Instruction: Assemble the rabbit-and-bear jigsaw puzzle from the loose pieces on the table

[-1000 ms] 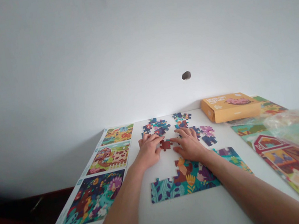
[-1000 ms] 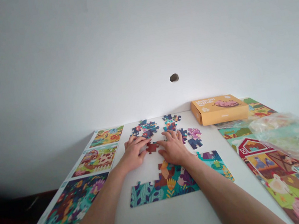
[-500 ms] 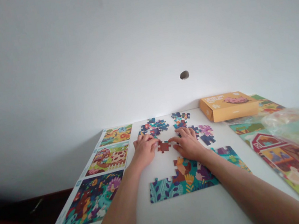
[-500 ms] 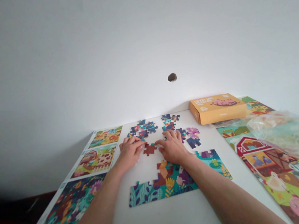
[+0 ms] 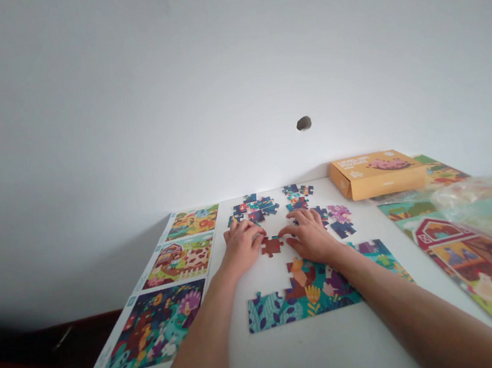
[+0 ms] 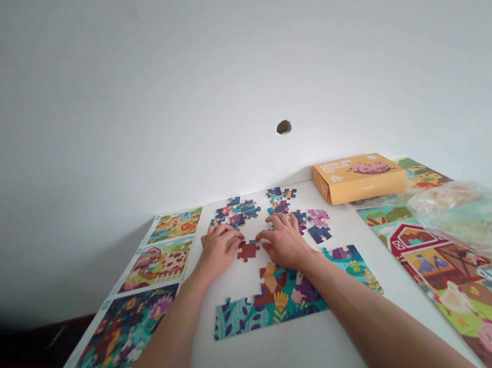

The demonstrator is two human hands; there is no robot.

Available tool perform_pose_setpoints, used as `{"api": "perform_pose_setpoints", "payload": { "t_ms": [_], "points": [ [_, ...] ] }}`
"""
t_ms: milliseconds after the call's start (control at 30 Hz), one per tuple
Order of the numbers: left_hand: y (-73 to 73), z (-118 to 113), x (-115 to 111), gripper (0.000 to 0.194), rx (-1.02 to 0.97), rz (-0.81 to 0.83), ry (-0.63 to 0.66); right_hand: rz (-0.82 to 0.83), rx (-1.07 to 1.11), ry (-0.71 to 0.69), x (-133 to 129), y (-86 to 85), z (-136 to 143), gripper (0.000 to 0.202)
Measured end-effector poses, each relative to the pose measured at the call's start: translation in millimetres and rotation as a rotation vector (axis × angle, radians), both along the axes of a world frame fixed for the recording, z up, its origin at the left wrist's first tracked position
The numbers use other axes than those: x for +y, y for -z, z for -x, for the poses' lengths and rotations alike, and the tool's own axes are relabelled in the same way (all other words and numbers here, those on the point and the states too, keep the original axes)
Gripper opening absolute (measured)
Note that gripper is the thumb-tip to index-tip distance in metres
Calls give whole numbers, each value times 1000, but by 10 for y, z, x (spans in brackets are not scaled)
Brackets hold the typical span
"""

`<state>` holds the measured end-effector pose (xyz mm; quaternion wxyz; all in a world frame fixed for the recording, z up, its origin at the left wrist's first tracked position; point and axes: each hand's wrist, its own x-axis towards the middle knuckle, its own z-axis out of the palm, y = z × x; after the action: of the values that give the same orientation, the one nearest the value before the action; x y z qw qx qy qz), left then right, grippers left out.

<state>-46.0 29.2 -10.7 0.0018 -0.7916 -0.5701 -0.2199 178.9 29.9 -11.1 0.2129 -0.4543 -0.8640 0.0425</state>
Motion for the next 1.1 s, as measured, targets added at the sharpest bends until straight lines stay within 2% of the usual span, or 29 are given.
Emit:
{"api": "perform_pose_setpoints", "payload": {
  "t_ms": [167, 333, 667, 1100],
  "points": [
    [82, -34, 55, 20, -32, -54, -18, 13, -8, 4, 6, 14, 1, 27],
    [80, -18, 84, 31, -12, -65, -45, 17, -6, -11, 6, 1, -3, 26],
    [56, -93, 19, 24, 63, -52, -153, 21, 7, 2, 15, -3, 28, 21],
    [6, -145, 8, 23, 171, -56, -318, -9, -19, 81, 1, -35, 31, 34]
  ]
}}
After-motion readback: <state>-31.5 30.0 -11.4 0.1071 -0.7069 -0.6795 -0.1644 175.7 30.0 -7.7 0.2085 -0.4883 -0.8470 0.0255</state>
